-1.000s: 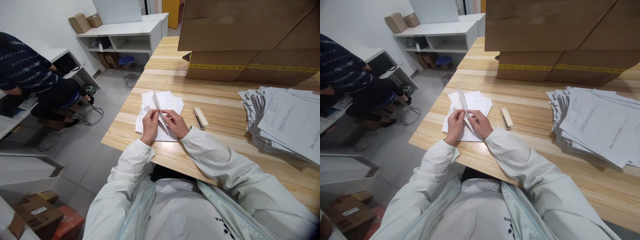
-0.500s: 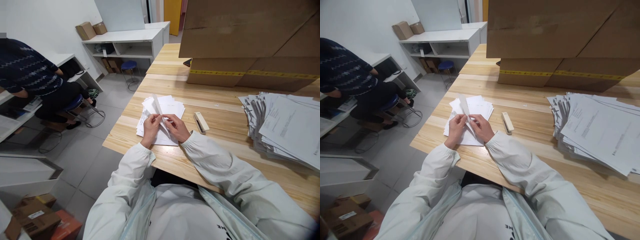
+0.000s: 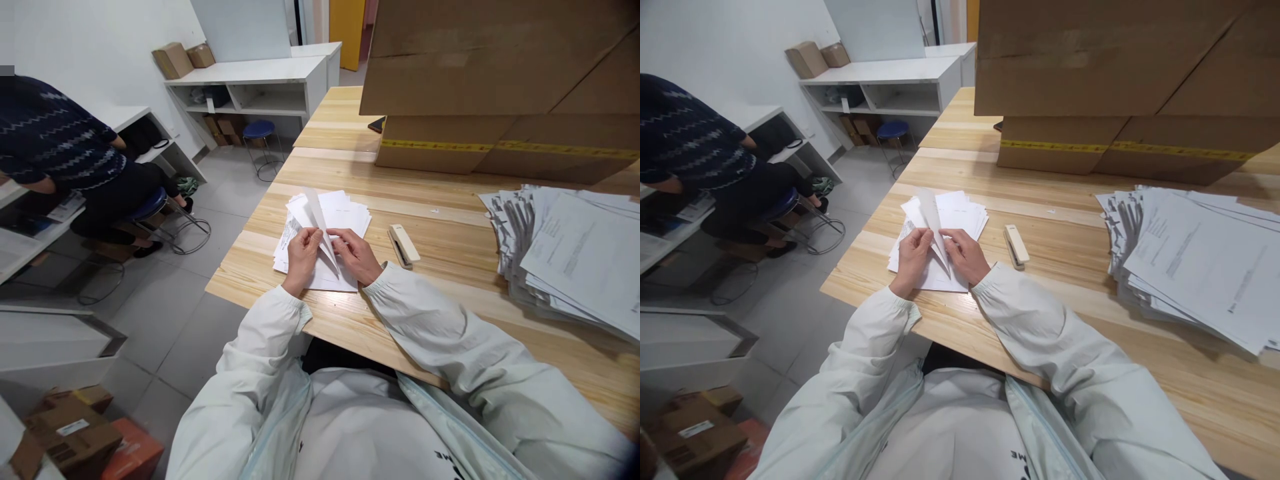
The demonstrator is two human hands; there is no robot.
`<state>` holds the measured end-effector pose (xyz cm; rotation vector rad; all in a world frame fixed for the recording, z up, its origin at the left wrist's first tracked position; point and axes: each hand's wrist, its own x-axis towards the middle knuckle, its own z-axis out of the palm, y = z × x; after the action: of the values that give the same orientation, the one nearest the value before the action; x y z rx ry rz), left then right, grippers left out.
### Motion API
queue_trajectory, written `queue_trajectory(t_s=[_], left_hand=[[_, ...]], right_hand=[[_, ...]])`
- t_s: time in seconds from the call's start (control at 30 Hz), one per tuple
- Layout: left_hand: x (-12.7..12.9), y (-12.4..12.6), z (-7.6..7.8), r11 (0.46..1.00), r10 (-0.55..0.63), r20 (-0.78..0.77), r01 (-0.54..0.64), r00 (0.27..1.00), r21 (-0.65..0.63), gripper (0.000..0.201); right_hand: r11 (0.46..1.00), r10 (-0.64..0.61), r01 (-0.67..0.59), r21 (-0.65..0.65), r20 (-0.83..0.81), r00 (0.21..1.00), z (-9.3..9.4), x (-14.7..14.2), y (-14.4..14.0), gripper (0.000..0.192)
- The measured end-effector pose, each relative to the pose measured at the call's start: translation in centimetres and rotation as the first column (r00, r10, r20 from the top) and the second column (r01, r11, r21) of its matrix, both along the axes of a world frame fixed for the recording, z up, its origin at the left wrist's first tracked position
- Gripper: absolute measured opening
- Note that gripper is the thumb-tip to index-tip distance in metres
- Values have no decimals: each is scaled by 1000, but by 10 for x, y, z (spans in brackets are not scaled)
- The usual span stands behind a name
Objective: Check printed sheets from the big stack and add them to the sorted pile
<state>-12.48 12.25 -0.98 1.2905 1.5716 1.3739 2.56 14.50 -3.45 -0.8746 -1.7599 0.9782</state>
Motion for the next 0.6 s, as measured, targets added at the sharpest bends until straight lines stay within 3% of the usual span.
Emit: queue_trajectory(t_s=[0.27, 0.5, 0.6], left_hand=[[-2, -2, 1, 1000, 0, -84, 1, 996, 13, 31], [1, -3, -1, 998, -69, 178, 68, 982, 14, 68], [1, -2, -1, 997, -70, 200, 74, 977, -14, 74]], right_hand=[[999, -26, 25, -48, -9, 1000, 5, -1, -2, 47], [981, -117, 129, -144, 84, 990, 10, 0, -4, 81], [973, -161, 164, -166, 29, 987, 5, 0, 5, 58]])
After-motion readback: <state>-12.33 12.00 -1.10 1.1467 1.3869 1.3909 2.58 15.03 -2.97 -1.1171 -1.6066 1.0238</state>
